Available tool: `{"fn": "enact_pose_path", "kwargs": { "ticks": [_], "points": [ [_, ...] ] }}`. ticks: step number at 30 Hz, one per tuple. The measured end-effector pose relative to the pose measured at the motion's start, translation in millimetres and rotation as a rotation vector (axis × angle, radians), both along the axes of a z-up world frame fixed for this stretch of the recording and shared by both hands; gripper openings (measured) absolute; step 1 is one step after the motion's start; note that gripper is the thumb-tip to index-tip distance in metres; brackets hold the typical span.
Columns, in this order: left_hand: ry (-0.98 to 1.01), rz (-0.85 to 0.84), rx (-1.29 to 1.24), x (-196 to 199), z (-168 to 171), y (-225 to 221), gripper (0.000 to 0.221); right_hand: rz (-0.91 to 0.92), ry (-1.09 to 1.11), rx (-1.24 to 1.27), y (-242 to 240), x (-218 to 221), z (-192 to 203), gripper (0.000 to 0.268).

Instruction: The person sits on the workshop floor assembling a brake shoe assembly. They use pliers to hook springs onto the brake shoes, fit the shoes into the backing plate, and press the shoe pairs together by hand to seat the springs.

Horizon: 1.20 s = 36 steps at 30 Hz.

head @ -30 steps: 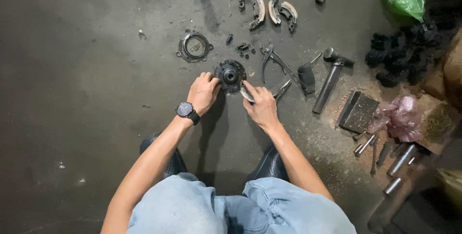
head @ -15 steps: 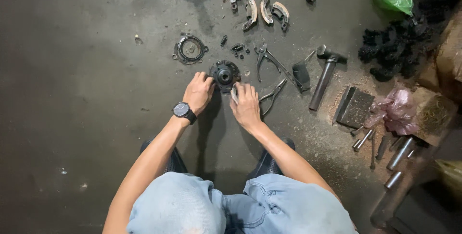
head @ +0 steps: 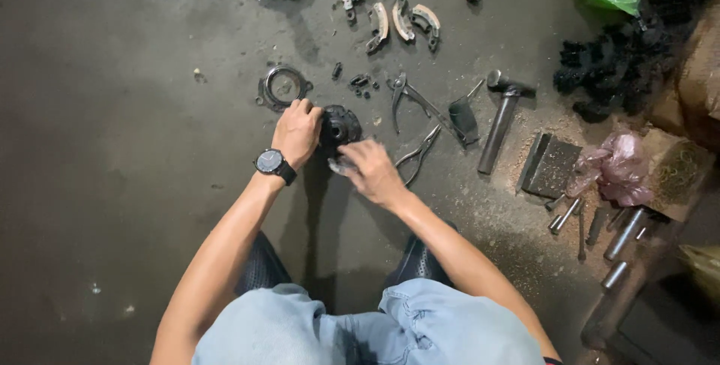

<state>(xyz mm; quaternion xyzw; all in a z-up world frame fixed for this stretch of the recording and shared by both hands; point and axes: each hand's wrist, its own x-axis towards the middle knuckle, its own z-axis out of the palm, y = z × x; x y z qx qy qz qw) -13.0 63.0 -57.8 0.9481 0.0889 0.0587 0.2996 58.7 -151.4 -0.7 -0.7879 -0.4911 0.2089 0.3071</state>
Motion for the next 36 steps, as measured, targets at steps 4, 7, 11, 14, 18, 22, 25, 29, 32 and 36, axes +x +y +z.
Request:
{"fn": "enact_pose_path", "kwargs": {
  "ticks": [4, 7, 11, 14, 18, 22, 25, 29, 32, 36],
  "points": [
    [-0.071, 0.021, -0.032, 22.3, 25.3, -5.4, 0.028, -0.215, -0.067, 0.102, -17.9, 68.4, -28.8, 0.034],
    [-0.051, 0.016, -0.055, 30.4, 37.3, -10.0, 0.025, -0.458, -0.191, 0.075, -21.3, 137.8, -39.0, 0.03],
    [0.033, 0.021, -0.07, 27.7, 30.6, -23.5, 0.022, -0.594, -0.252, -0.046, -5.2, 209.6, -49.9, 0.039],
    [0.01, 0.06, -0.16, 32.5, 43.8, -28.7, 0.016, -0.553, -0.295, -0.124, 17.7, 239.2, -56.4, 0.051],
    [-0.018, 0.056, -0.253, 39.1, 61.0, -28.9, 0.041, -0.475, -0.258, -0.338, 28.9, 256.2, -53.6, 0.052],
    [-0.082, 0.068, -0.305, 47.1, 67.4, -32.4, 0.029, -0.592, 0.131, -0.135, 0.1, 239.8, -55.9, 0.043],
    [-0.033, 0.133, -0.592, 50.8, 65.3, -41.6, 0.019, -0.725, 0.673, 0.182, -4.8, 190.9, -14.1, 0.046],
    [0.144, 0.214, -1.37, 49.7, 62.0, -51.5, 0.027, -0.533, 1.194, 0.603, -4.2, 126.4, 16.6, 0.044],
    [0.118, 0.17, -1.544, 39.8, 63.5, -49.2, 0.031, -0.439, 1.36, 0.675, 2.7, 101.7, 30.0, 0.043],
    [0.178, 0.166, -1.356, 29.4, 84.5, -46.3, 0.019, -0.363, 1.321, 0.629, 1.5, 88.4, 40.3, 0.048]
  ]
}}
